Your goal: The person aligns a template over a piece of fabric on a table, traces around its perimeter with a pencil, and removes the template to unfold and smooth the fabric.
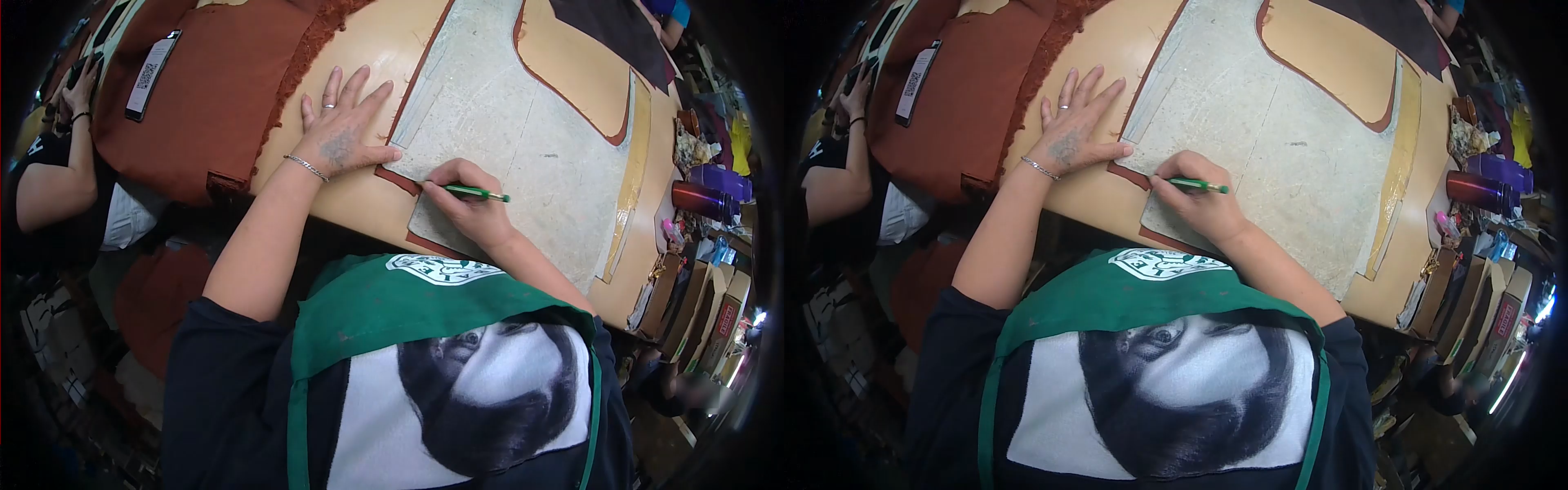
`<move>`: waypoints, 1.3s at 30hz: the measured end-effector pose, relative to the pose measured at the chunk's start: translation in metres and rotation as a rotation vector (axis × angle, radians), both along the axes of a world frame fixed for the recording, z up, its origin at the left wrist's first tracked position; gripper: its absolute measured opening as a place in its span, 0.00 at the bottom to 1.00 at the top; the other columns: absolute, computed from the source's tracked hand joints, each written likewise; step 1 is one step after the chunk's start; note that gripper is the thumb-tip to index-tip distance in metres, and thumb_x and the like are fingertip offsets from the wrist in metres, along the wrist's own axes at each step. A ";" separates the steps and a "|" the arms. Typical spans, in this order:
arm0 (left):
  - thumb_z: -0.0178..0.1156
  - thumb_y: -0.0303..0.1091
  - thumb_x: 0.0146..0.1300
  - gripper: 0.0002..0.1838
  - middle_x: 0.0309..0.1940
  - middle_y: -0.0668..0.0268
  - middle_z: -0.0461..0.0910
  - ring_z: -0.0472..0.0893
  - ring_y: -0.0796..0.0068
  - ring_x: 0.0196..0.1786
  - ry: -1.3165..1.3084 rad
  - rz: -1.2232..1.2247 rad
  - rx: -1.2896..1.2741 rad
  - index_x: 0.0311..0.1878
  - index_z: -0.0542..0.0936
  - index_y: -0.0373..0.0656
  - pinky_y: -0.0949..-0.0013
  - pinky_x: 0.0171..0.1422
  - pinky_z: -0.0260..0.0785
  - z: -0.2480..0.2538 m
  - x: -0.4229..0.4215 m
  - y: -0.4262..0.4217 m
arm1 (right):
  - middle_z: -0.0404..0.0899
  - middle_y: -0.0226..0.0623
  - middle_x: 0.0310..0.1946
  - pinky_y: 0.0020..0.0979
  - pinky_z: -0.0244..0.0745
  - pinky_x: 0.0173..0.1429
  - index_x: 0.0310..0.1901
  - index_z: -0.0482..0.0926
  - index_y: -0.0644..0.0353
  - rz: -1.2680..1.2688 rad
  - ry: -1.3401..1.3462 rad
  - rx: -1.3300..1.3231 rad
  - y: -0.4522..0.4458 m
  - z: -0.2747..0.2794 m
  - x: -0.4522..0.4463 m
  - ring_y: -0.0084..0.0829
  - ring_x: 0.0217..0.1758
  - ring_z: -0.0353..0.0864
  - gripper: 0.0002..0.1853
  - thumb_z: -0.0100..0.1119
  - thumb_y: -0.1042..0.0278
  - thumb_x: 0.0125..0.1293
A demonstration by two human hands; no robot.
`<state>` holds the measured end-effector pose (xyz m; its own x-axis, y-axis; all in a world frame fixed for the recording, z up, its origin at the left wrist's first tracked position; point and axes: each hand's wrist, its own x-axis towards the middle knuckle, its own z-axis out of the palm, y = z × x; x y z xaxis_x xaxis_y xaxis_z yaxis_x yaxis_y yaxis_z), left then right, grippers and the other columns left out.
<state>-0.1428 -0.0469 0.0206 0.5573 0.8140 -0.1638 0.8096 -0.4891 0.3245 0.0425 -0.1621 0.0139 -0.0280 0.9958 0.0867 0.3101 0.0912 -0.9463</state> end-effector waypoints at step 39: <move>0.45 0.58 0.57 0.36 0.63 0.54 0.57 0.55 0.50 0.65 -0.156 -0.428 0.021 0.63 0.59 0.44 0.47 0.66 0.45 -0.011 0.087 -0.065 | 0.70 0.26 0.15 0.22 0.62 0.23 0.22 0.72 0.61 0.319 -0.282 -0.479 0.111 0.035 -0.021 0.16 0.19 0.66 0.14 0.68 0.64 0.50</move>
